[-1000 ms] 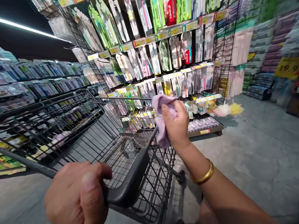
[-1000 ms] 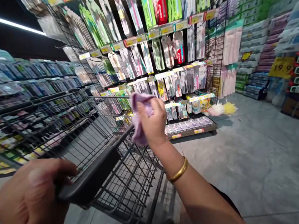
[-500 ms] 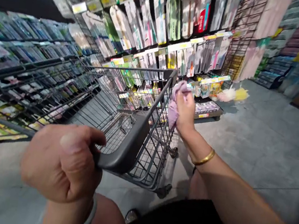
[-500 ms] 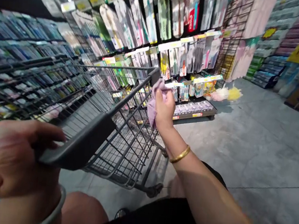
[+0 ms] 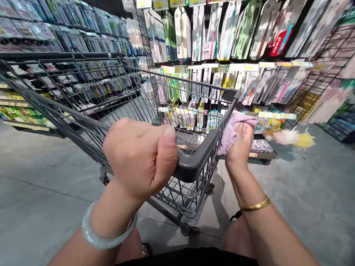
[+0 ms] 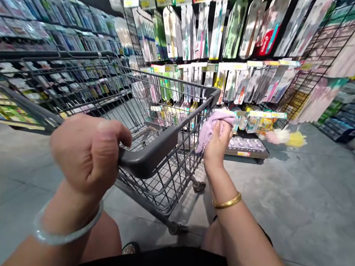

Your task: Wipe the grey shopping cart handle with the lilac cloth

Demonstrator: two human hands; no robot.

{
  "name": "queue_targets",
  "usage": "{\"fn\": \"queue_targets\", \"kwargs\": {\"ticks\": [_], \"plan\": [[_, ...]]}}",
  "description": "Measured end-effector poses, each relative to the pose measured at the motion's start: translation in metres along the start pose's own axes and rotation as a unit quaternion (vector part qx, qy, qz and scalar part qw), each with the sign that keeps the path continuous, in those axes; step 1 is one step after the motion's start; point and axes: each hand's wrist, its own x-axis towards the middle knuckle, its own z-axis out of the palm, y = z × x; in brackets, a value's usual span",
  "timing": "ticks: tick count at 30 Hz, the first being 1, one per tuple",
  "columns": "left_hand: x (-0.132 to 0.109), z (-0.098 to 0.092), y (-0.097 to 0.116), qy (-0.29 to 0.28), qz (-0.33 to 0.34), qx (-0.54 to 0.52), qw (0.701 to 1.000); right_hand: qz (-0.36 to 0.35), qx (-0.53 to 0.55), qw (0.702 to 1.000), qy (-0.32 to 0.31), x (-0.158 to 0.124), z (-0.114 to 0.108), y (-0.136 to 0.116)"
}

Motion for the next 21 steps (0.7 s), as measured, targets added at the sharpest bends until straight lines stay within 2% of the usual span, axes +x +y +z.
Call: {"fn": "queue_targets", "kwargs": {"ticks": [2,4,7,9,11,13,17,19,21], "plan": [[0.001,0.0,0.001,0.001,-0.003,0.002,1.0,-0.022,-0.041,0.999,-0.002,-0.005,-0.003,-0.012],[0.0,0.001,0.001,0.006,-0.007,0.001,1.0,-0.079,-0.085,0.993,-0.034,-0.01,-0.007,-0.018],[-0.001,0.002,0.0,0.015,-0.009,-0.005,1.0,-0.151,-0.116,0.978,-0.086,-0.01,-0.012,-0.007],[-0.001,0.003,-0.001,0.016,-0.009,-0.007,1.0,-0.131,-0.102,0.982,-0.084,-0.005,-0.013,0.002],[0.0,0.003,-0.001,0.02,-0.01,-0.007,1.0,-0.087,-0.074,0.991,-0.064,0.002,-0.015,-0.004],[0.001,0.004,-0.001,0.023,-0.012,-0.008,1.0,-0.066,-0.042,0.996,-0.051,0.006,-0.018,-0.028],[0.0,0.004,-0.001,0.026,-0.008,-0.008,1.0,-0.147,0.037,0.985,-0.081,0.002,-0.023,-0.087],[0.0,0.003,-0.001,0.027,-0.007,-0.007,1.0,-0.145,0.049,0.986,-0.07,0.0,-0.02,-0.087],[0.001,0.003,-0.002,0.025,-0.006,-0.007,1.0,-0.082,0.036,0.995,-0.036,0.001,-0.015,-0.065]]}}
